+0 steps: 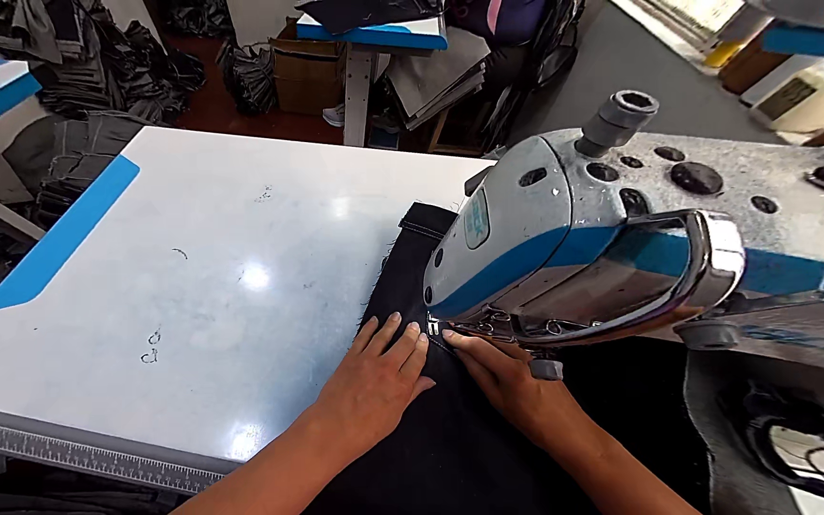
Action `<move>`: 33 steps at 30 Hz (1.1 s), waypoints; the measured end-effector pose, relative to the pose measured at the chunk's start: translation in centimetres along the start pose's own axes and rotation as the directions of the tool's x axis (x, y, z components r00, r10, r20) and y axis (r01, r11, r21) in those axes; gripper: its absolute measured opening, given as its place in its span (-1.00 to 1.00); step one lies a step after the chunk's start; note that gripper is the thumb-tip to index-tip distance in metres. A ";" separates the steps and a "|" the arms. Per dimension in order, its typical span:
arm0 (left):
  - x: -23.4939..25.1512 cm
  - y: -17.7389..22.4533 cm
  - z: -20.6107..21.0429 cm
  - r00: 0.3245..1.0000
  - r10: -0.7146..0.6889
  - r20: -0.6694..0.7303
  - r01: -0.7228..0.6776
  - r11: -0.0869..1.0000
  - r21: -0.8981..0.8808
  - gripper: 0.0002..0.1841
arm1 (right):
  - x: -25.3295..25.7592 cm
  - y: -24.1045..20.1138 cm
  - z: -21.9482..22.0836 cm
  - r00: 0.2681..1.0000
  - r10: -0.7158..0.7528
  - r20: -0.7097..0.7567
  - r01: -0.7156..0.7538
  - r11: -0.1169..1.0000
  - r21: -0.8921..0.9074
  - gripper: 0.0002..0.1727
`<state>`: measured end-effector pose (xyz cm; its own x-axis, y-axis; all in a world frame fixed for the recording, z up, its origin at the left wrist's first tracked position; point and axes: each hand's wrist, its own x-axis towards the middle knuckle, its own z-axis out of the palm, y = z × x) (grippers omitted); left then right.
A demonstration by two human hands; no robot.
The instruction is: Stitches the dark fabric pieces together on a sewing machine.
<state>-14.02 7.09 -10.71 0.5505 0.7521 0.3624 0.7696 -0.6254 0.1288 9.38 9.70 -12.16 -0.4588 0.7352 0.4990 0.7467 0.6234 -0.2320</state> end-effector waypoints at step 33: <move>0.3 -0.7 0.9 0.998 -0.011 -0.069 0.009 0.999 -0.032 -0.49 | 0.6 1.4 -2.0 0.961 0.137 -0.238 -0.007 0.878 0.478 -0.43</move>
<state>-14.13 7.93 -11.57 0.5185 0.7428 0.4235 0.7636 -0.6252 0.1615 11.07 10.48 -10.47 -0.2239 0.7288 0.6471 0.4289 0.6699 -0.6061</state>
